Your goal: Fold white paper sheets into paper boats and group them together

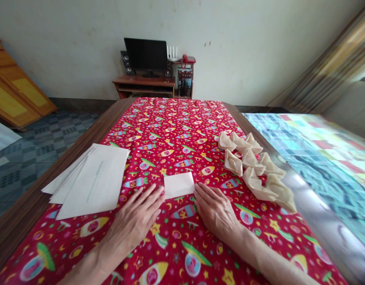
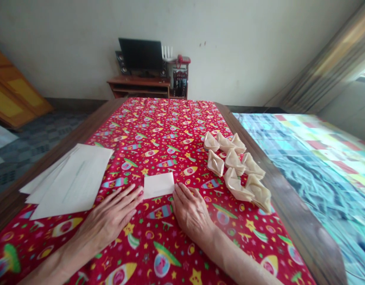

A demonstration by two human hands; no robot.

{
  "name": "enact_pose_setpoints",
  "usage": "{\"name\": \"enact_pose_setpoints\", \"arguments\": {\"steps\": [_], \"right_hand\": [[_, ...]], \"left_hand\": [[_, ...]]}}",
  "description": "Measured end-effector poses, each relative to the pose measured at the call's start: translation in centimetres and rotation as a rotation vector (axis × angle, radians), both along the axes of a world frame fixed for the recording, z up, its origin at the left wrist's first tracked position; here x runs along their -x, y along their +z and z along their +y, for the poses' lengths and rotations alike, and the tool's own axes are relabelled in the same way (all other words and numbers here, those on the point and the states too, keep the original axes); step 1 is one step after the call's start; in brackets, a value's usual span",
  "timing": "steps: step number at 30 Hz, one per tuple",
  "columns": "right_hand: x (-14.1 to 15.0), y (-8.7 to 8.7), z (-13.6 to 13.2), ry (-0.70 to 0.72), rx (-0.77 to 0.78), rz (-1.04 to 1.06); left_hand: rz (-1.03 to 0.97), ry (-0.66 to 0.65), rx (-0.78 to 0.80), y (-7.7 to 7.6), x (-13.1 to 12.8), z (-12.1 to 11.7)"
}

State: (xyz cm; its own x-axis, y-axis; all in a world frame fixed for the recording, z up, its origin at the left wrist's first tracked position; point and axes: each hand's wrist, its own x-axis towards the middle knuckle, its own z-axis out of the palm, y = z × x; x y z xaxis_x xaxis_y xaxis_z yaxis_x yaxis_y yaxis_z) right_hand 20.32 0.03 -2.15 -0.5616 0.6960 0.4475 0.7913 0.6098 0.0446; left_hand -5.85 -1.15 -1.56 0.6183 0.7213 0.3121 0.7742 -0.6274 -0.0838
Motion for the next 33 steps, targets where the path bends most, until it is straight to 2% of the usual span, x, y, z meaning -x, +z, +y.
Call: {"name": "enact_pose_setpoints", "arguments": {"steps": [4, 7, 9, 12, 18, 22, 25, 27, 30, 33], "right_hand": [[-0.1, -0.1, 0.2, 0.047, -0.010, 0.008], [-0.2, 0.4, 0.7, 0.035, 0.052, 0.093], [-0.2, 0.7, 1.3, -0.040, 0.109, 0.169], [-0.2, 0.9, 2.6, -0.164, 0.220, 0.261], [0.5, 0.6, 4.7, -0.296, 0.468, 0.350], [0.7, 0.7, 4.4, -0.242, 0.550, 0.374], [0.6, 0.6, 4.1, -0.184, 0.533, 0.424], [0.4, 0.7, 4.3, -0.151, 0.457, 0.530], [-0.1, 1.5, 4.7, -0.085, 0.227, 0.651], [-0.4, 2.4, 4.5, -0.024, 0.015, 0.566]], "left_hand": [[-0.119, -0.041, -0.069, 0.8, -1.4, 0.5], [-0.107, -0.079, 0.026, 0.7, -2.9, 1.1], [-0.089, -0.099, 0.096, 0.4, -3.4, 1.5], [-0.076, -0.106, 0.139, 0.0, -3.5, 1.6], [-0.086, -0.093, 0.148, -0.1, -3.0, 1.4], [-0.112, -0.082, 0.139, -0.3, -3.1, 1.3], [-0.115, -0.094, 0.103, 0.0, -3.0, 1.9], [-0.132, -0.095, 0.047, 0.7, -2.9, 2.6], [-0.219, -0.050, -0.063, 2.6, -2.8, 3.9], [-0.290, -0.047, -0.158, 4.2, -3.2, 4.7]]}}
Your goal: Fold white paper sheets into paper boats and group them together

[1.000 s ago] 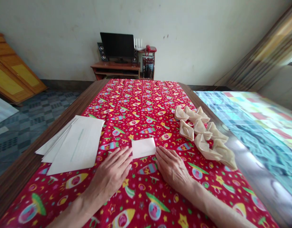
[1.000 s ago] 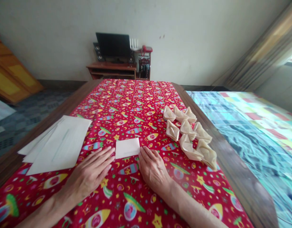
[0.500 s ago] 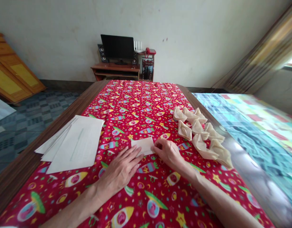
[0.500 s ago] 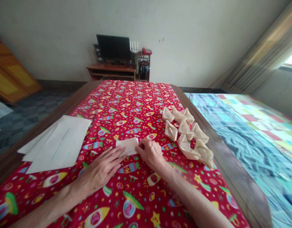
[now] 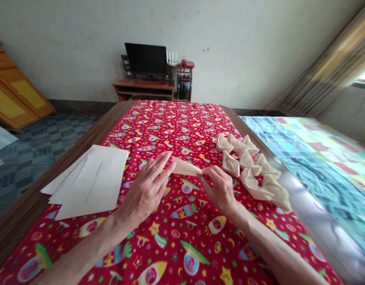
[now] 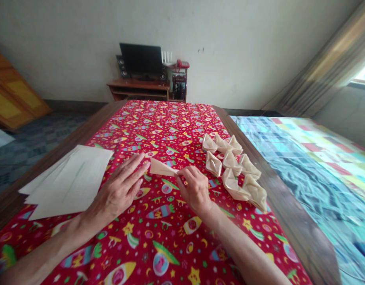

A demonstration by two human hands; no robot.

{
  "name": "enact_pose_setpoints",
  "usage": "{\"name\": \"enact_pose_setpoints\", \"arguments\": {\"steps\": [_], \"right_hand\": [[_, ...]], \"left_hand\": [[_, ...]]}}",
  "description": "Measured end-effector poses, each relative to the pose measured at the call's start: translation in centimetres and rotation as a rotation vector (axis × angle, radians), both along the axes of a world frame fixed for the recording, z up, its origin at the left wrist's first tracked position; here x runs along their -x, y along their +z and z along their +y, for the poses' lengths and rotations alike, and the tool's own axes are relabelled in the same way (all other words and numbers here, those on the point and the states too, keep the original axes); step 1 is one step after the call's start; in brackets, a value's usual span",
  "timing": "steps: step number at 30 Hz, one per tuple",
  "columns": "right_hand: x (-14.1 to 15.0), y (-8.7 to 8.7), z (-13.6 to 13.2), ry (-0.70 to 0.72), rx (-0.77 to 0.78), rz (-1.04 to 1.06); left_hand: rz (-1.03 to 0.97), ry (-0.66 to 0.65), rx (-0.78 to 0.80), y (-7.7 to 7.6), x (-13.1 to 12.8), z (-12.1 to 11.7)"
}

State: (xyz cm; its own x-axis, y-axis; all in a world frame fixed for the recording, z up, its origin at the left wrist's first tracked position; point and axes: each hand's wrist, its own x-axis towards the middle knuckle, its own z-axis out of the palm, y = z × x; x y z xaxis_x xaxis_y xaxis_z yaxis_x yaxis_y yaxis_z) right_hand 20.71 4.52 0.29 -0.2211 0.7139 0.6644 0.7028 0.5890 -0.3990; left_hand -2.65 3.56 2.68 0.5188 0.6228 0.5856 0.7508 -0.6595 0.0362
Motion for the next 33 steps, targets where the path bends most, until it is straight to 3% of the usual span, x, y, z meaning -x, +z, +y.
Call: {"name": "enact_pose_setpoints", "arguments": {"steps": [4, 8, 14, 22, 28, 33], "right_hand": [[0.3, -0.2, -1.4, 0.073, -0.125, -0.266], [0.8, -1.4, -2.5, 0.143, -0.075, -0.418], [0.3, -2.0, -2.6, 0.164, 0.107, -0.404], [-0.6, -2.5, -3.2, 0.222, 0.224, -0.295], [-0.5, -2.2, -2.8, 0.203, 0.416, -0.126], [-0.6, -2.2, -3.1, 0.159, 0.345, -0.129]], "left_hand": [[0.006, -0.063, -0.050, 0.3, -1.1, -0.2], [0.018, -0.165, 0.058, -1.8, -1.8, -0.9], [-0.115, -0.161, 0.287, -4.7, -1.7, -1.0], [-0.166, -0.247, 0.369, -4.8, -1.3, -1.3], [-0.248, -0.047, 0.492, -4.4, -2.3, -1.3], [-0.203, 0.077, 0.535, -4.0, -2.8, -0.5]]}}
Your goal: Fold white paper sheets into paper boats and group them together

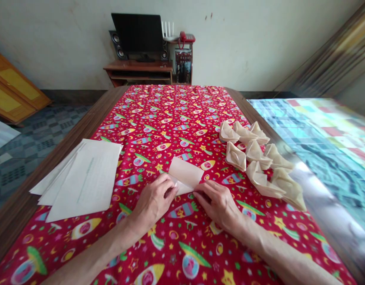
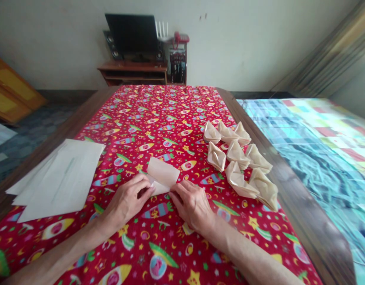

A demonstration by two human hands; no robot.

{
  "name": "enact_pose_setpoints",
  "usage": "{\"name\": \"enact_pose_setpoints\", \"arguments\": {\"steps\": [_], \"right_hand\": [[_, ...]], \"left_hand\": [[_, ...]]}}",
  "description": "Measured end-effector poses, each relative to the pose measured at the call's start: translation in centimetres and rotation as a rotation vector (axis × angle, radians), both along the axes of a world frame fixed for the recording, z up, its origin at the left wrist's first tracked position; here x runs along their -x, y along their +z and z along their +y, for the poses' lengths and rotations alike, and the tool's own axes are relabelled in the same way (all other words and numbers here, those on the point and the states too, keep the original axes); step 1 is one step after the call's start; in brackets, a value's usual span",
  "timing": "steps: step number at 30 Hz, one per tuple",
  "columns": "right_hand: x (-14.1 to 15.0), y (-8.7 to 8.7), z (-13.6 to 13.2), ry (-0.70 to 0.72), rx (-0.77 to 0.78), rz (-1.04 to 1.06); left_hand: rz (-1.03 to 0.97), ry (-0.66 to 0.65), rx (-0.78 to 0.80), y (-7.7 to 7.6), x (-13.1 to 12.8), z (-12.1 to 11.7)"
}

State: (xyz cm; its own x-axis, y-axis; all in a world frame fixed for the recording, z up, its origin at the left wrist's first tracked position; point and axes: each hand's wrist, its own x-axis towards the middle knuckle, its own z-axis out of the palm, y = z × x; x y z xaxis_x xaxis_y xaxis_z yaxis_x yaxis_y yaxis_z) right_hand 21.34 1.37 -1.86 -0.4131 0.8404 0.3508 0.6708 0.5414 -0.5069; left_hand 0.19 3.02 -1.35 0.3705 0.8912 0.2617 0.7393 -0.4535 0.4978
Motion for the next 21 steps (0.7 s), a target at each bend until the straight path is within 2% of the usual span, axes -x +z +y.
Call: {"name": "enact_pose_setpoints", "arguments": {"steps": [5, 8, 14, 21], "right_hand": [[-0.06, -0.10, -0.96, 0.190, -0.232, -0.271], [0.07, 0.03, -1.14, 0.217, -0.298, -0.325], [0.13, 0.14, -0.95, 0.154, -0.323, -0.354], [0.14, -0.26, -1.01, 0.135, -0.250, -0.419]], "left_hand": [[0.014, 0.021, 0.032, 0.18, -0.04, 0.35], [0.013, 0.016, 0.034, 0.22, -0.02, 0.36], [0.021, 0.009, 0.009, 0.33, -0.08, 0.46], [0.037, 0.017, 0.034, 0.15, -0.08, 0.68]]}}
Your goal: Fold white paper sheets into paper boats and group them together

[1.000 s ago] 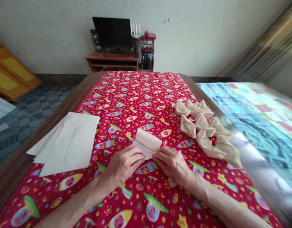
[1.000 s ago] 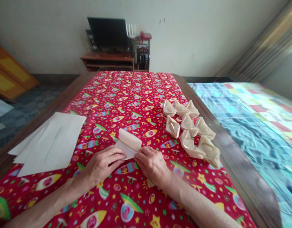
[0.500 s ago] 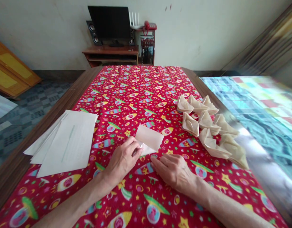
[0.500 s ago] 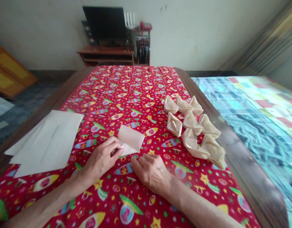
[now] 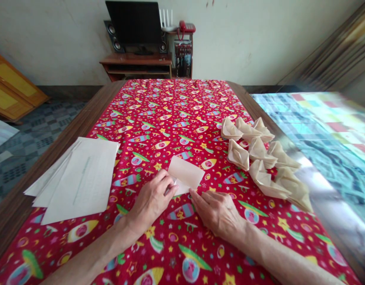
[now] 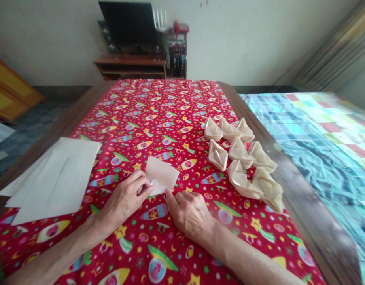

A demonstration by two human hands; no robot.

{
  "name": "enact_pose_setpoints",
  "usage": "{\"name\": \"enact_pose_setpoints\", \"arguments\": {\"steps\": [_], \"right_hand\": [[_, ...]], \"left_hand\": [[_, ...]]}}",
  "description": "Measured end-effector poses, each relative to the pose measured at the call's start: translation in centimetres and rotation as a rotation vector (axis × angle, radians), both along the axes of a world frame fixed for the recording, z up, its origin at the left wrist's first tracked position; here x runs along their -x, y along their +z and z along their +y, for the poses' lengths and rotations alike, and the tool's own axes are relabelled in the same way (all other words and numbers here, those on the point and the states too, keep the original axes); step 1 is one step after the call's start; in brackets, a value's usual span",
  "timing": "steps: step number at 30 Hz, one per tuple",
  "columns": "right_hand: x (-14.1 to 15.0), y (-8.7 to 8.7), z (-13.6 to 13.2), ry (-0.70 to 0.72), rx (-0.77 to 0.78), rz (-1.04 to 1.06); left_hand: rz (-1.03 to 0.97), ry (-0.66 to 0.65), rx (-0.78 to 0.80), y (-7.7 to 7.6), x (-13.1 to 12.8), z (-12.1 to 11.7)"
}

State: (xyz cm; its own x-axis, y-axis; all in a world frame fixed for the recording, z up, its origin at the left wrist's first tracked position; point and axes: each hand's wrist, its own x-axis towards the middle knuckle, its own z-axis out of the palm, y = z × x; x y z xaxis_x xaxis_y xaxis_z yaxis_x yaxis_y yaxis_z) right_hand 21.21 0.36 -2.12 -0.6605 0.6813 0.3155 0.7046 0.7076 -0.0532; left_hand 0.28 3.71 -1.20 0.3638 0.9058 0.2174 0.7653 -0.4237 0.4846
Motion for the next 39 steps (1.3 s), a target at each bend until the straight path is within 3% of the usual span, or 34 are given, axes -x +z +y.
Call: {"name": "enact_pose_setpoints", "arguments": {"steps": [28, 33, 39], "right_hand": [[0.2, 0.2, 0.3, -0.077, 0.077, 0.070], [0.3, 0.2, 0.3, -0.084, 0.039, 0.069], [0.3, 0.1, 0.2, -0.078, 0.060, 0.058]], "left_hand": [[-0.040, -0.042, 0.015, -0.8, 0.4, 0.5], [0.062, -0.010, -0.061, -0.3, 0.2, 0.0], [0.282, -0.262, -0.195, 1.4, -0.3, -1.2]]}}
